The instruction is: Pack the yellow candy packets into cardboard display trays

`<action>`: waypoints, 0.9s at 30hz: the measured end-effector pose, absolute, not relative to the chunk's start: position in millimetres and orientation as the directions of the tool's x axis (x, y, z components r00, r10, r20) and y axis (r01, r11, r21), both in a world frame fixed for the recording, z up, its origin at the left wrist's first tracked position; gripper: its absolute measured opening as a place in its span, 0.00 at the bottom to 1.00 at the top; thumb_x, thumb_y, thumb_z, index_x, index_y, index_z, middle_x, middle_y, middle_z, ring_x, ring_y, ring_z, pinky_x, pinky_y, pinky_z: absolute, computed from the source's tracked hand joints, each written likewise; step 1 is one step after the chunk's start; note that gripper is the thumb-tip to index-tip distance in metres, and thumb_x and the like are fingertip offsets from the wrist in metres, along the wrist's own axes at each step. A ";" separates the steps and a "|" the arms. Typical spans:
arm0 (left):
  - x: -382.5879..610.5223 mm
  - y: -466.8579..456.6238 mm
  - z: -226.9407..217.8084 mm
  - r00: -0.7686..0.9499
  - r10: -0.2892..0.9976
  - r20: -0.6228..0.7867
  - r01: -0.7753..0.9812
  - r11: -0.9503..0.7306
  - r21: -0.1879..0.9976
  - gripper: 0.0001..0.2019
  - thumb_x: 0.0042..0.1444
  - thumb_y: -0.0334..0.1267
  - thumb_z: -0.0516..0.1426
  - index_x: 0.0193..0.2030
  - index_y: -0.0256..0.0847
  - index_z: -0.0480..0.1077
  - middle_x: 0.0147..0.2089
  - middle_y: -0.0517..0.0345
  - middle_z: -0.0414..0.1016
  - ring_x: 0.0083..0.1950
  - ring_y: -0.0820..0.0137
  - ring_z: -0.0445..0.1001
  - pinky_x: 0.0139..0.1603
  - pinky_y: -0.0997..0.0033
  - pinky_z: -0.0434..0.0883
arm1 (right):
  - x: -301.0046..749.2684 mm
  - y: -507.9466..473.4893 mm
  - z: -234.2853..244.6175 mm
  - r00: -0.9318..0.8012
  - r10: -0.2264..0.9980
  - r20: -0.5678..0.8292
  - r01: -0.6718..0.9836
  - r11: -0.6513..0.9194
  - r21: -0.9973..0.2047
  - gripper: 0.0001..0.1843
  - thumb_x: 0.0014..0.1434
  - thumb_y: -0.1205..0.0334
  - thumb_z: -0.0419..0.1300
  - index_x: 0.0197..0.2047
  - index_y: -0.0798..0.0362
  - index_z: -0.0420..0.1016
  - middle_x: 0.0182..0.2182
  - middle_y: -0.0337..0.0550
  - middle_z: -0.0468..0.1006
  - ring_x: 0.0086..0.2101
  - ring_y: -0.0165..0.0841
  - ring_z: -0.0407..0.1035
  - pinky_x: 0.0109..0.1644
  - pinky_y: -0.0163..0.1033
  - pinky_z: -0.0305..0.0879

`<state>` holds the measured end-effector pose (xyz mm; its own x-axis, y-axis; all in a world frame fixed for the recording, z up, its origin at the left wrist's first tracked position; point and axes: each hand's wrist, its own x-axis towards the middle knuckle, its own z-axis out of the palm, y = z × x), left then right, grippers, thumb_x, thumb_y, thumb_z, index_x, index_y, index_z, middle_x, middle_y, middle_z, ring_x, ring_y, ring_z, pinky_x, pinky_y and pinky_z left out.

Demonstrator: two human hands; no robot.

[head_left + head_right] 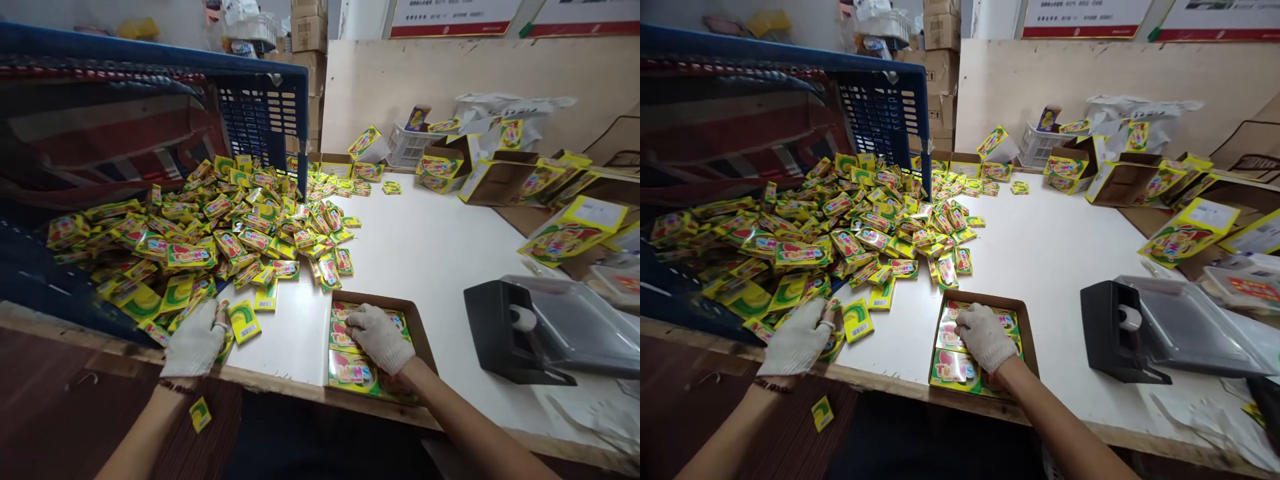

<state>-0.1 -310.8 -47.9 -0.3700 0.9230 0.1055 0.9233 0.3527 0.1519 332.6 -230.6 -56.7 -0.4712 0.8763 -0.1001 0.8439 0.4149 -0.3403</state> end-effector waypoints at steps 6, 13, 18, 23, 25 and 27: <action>52.1 -313.9 -23.0 -0.533 0.846 0.022 0.250 0.133 0.959 0.19 0.54 0.54 0.57 0.43 0.41 0.70 0.37 0.56 0.76 0.41 0.64 0.75 0.40 0.67 0.74 | 329.3 -241.0 -39.0 -0.390 0.920 0.034 0.740 0.335 -0.583 0.11 0.60 0.64 0.55 0.44 0.52 0.77 0.41 0.48 0.79 0.43 0.40 0.71 0.50 0.44 0.64; 144.7 -291.0 -20.2 -0.171 0.962 -0.214 -0.599 0.071 0.798 0.22 0.48 0.46 0.67 0.48 0.41 0.72 0.49 0.51 0.78 0.50 0.63 0.77 0.47 0.67 0.77 | 314.7 -258.4 -18.1 -0.443 0.889 -0.114 0.097 -0.079 -0.992 0.27 0.52 0.52 0.65 0.52 0.53 0.65 0.44 0.47 0.76 0.40 0.35 0.72 0.42 0.41 0.69; 179.5 -286.3 -23.4 -0.015 0.982 -0.187 -0.584 0.143 0.799 0.23 0.49 0.46 0.66 0.50 0.39 0.72 0.49 0.51 0.77 0.48 0.65 0.76 0.46 0.70 0.76 | 321.7 -252.9 -23.2 -0.319 0.947 -0.035 -0.131 -0.081 -0.988 0.23 0.57 0.45 0.61 0.49 0.52 0.70 0.43 0.47 0.78 0.40 0.37 0.72 0.44 0.43 0.69; 151.3 -290.8 -41.5 -0.101 0.987 0.128 0.255 -0.099 0.962 0.16 0.56 0.46 0.60 0.48 0.41 0.72 0.41 0.54 0.74 0.41 0.66 0.72 0.44 0.66 0.72 | 353.0 -217.1 -17.0 -0.307 0.935 0.180 0.346 0.286 -0.893 0.18 0.62 0.53 0.54 0.52 0.51 0.72 0.46 0.47 0.78 0.47 0.39 0.70 0.52 0.46 0.66; 124.1 -290.6 -49.0 -0.136 0.958 0.252 0.596 -0.124 0.793 0.13 0.57 0.43 0.58 0.46 0.42 0.72 0.45 0.53 0.72 0.46 0.63 0.72 0.49 0.63 0.71 | 359.9 -202.4 -17.6 -0.403 0.897 0.184 0.613 0.413 -0.673 0.16 0.62 0.59 0.53 0.51 0.51 0.73 0.42 0.46 0.79 0.43 0.39 0.71 0.50 0.45 0.65; 95.8 -290.7 -55.2 -0.153 0.956 0.249 0.810 -0.024 0.586 0.10 0.58 0.41 0.55 0.44 0.42 0.71 0.46 0.51 0.70 0.49 0.60 0.71 0.51 0.61 0.69 | 357.4 -193.2 -20.9 -0.508 0.857 0.089 0.755 0.492 -0.434 0.13 0.63 0.64 0.52 0.49 0.52 0.74 0.37 0.47 0.79 0.38 0.38 0.71 0.46 0.42 0.65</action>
